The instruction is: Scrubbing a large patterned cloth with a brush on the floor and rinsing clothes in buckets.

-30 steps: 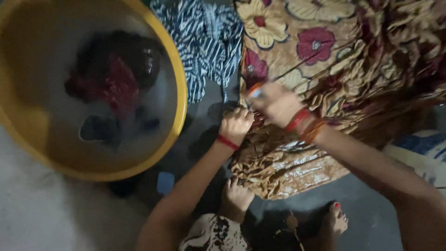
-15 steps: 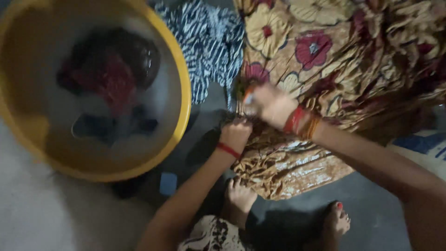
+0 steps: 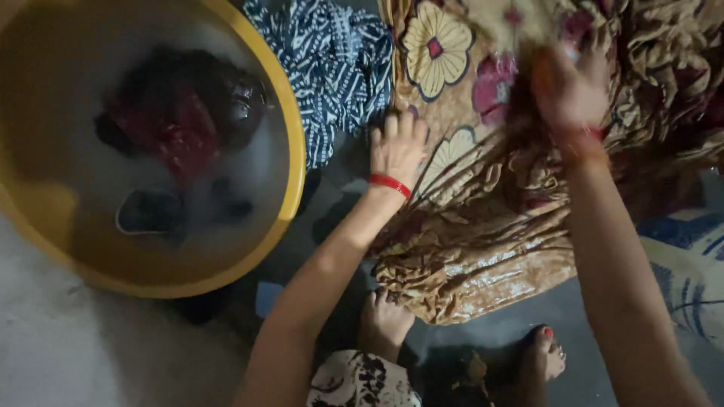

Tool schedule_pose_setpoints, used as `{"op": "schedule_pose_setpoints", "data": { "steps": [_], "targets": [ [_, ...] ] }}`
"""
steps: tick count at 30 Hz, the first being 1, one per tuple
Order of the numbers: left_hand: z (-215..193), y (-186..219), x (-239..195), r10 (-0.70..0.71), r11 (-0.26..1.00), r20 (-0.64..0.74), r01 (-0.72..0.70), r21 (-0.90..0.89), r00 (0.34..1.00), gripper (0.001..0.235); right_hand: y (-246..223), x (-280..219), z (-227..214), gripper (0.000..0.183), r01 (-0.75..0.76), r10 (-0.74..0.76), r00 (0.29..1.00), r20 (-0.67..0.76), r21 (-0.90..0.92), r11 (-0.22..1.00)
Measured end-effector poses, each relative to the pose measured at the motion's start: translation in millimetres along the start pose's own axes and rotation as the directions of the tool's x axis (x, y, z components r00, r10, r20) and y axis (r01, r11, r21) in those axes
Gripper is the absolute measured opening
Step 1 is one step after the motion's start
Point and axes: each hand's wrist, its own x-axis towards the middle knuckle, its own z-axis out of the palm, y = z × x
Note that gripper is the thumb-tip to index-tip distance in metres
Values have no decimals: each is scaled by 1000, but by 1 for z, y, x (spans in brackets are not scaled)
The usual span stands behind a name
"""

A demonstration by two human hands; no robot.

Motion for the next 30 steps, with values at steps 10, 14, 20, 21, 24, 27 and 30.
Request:
{"op": "schedule_pose_setpoints", "data": {
  "steps": [10,14,20,21,24,27,30],
  "targets": [
    [84,-8,-102,-73,994,294,47,94,953,12,-25,-95,-81,27,-63,91,992,88,-282,957],
    [50,-4,-45,-81,997,259,73,39,962,26,-125,-37,-94,26,-35,61,992,111,-218,975],
    [71,-29,-37,-171,983,225,153,97,959,29,-158,-14,-20,55,446,-438,895,83,-176,877],
    [72,-32,-43,-174,982,214,151,117,961,22,-136,-7,-10,50,459,-448,888,99,-186,869],
    [62,-32,-45,-179,973,188,146,177,966,20,9,12,13,70,121,-20,979,202,-504,855],
    [56,-28,-35,-180,975,192,149,162,965,24,75,21,13,85,63,-38,998,50,-715,696],
    [37,-22,-17,-242,970,307,225,91,920,32,3,24,-19,68,171,-115,984,134,-561,810]
  ]
}}
